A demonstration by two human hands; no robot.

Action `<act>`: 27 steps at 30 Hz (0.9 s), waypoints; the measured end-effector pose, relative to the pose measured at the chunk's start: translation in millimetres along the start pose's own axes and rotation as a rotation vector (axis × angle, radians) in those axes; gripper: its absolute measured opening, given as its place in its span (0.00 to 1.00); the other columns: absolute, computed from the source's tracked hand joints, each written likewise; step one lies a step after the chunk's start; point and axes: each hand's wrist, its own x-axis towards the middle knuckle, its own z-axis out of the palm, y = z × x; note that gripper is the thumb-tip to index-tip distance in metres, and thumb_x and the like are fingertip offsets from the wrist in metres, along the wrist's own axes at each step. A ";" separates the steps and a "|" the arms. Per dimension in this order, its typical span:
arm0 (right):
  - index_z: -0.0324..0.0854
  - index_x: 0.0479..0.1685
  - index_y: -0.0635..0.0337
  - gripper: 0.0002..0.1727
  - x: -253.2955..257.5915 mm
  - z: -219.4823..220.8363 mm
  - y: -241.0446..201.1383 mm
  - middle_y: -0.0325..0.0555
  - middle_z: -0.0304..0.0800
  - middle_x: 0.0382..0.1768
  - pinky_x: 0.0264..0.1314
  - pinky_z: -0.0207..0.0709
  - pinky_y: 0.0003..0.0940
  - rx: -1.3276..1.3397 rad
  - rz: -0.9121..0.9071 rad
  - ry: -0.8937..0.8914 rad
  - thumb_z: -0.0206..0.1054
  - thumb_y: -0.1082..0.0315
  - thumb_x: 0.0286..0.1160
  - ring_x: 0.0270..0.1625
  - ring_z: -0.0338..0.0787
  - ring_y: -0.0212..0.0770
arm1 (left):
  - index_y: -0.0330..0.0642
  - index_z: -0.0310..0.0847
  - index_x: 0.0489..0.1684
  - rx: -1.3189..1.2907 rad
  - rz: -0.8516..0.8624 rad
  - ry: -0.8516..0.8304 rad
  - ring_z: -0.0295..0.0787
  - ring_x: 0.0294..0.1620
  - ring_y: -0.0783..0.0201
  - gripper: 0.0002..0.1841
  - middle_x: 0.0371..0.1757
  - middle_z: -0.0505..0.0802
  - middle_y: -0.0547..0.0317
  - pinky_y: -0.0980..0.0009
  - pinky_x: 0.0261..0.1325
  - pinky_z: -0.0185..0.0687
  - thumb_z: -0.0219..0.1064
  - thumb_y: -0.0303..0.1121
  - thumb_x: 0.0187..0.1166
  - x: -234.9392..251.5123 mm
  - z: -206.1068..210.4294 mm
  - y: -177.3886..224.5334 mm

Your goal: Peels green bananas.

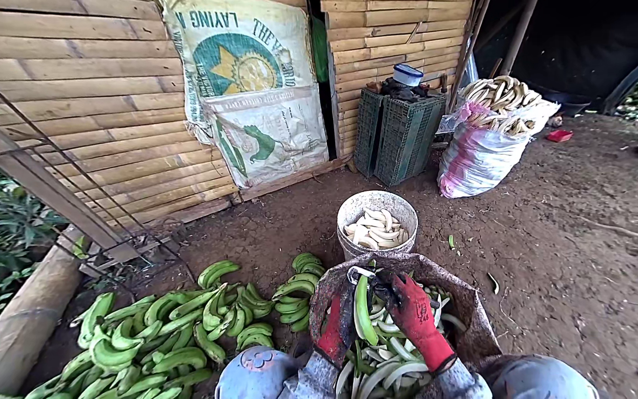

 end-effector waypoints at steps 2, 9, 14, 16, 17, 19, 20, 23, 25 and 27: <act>0.88 0.61 0.66 0.20 4.8 -6.1 1.9 0.66 0.91 0.53 0.56 0.83 0.61 0.010 0.126 -0.068 0.70 0.69 0.68 0.55 0.92 0.65 | 0.24 0.72 0.73 -0.058 -0.007 -0.017 0.84 0.61 0.69 0.20 0.62 0.87 0.44 0.74 0.69 0.77 0.49 0.29 0.92 -10.5 8.9 13.3; 0.89 0.59 0.66 0.20 0.1 -13.7 10.4 0.64 0.91 0.52 0.57 0.84 0.58 0.002 0.179 -0.046 0.69 0.66 0.69 0.54 0.93 0.62 | 0.34 0.79 0.48 -0.221 -0.304 0.071 0.78 0.16 0.69 0.21 0.21 0.83 0.59 0.73 0.20 0.79 0.42 0.39 0.96 -12.7 24.9 15.8; 0.88 0.62 0.67 0.22 5.8 -30.7 27.3 0.65 0.92 0.52 0.59 0.83 0.60 0.024 0.194 0.130 0.71 0.69 0.66 0.55 0.93 0.64 | 0.25 0.81 0.57 0.165 -0.036 0.158 0.84 0.44 0.73 0.19 0.44 0.89 0.50 0.74 0.55 0.80 0.49 0.33 0.93 -0.2 28.3 42.1; 0.89 0.61 0.63 0.21 6.0 -34.9 27.2 0.62 0.93 0.51 0.56 0.84 0.58 0.017 0.138 0.171 0.70 0.66 0.67 0.53 0.94 0.61 | 0.30 0.82 0.59 0.163 0.240 0.238 0.86 0.46 0.73 0.18 0.47 0.91 0.55 0.73 0.53 0.83 0.47 0.30 0.90 38.9 31.2 60.2; 0.90 0.60 0.63 0.21 5.2 -35.1 26.6 0.61 0.94 0.51 0.57 0.85 0.57 0.023 0.125 0.176 0.70 0.65 0.69 0.53 0.94 0.60 | 0.32 0.79 0.70 0.247 0.314 0.211 0.87 0.60 0.65 0.19 0.60 0.91 0.48 0.65 0.67 0.80 0.49 0.31 0.91 62.8 28.8 68.5; 0.90 0.60 0.63 0.20 0.9 -34.6 27.2 0.59 0.94 0.51 0.59 0.85 0.55 0.042 0.124 0.191 0.69 0.64 0.71 0.53 0.94 0.57 | 0.38 0.63 0.86 0.499 0.383 0.150 0.79 0.75 0.48 0.27 0.75 0.81 0.37 0.51 0.79 0.71 0.53 0.38 0.91 108.1 29.8 82.8; 0.90 0.60 0.63 0.20 -0.1 -36.7 28.9 0.58 0.94 0.51 0.59 0.85 0.53 0.049 0.133 0.209 0.69 0.63 0.72 0.53 0.94 0.55 | 0.38 0.54 0.91 0.595 0.363 0.098 0.72 0.81 0.41 0.32 0.81 0.74 0.33 0.47 0.82 0.66 0.56 0.42 0.91 117.8 32.7 87.9; 0.89 0.59 0.65 0.21 3.3 -48.1 37.6 0.57 0.95 0.50 0.60 0.86 0.49 0.129 0.151 0.295 0.69 0.61 0.74 0.53 0.94 0.50 | 0.45 0.61 0.89 0.721 0.284 -0.209 0.74 0.78 0.39 0.36 0.82 0.74 0.37 0.40 0.77 0.72 0.66 0.49 0.84 86.6 39.9 56.3; 0.89 0.59 0.64 0.20 5.8 -51.5 43.5 0.53 0.95 0.48 0.58 0.86 0.42 0.181 0.166 0.330 0.68 0.58 0.77 0.51 0.94 0.43 | 0.50 0.63 0.89 0.921 0.091 -0.653 0.69 0.83 0.37 0.43 0.85 0.71 0.38 0.35 0.79 0.66 0.74 0.55 0.74 40.4 46.9 4.3; 0.89 0.58 0.64 0.20 3.8 -49.4 43.9 0.52 0.95 0.48 0.59 0.86 0.40 0.215 0.179 0.318 0.68 0.58 0.78 0.50 0.94 0.41 | 0.60 0.50 0.95 1.200 -0.059 -1.053 0.43 0.92 0.28 0.54 0.94 0.53 0.37 0.22 0.81 0.44 0.81 0.53 0.65 -16.8 58.5 -48.8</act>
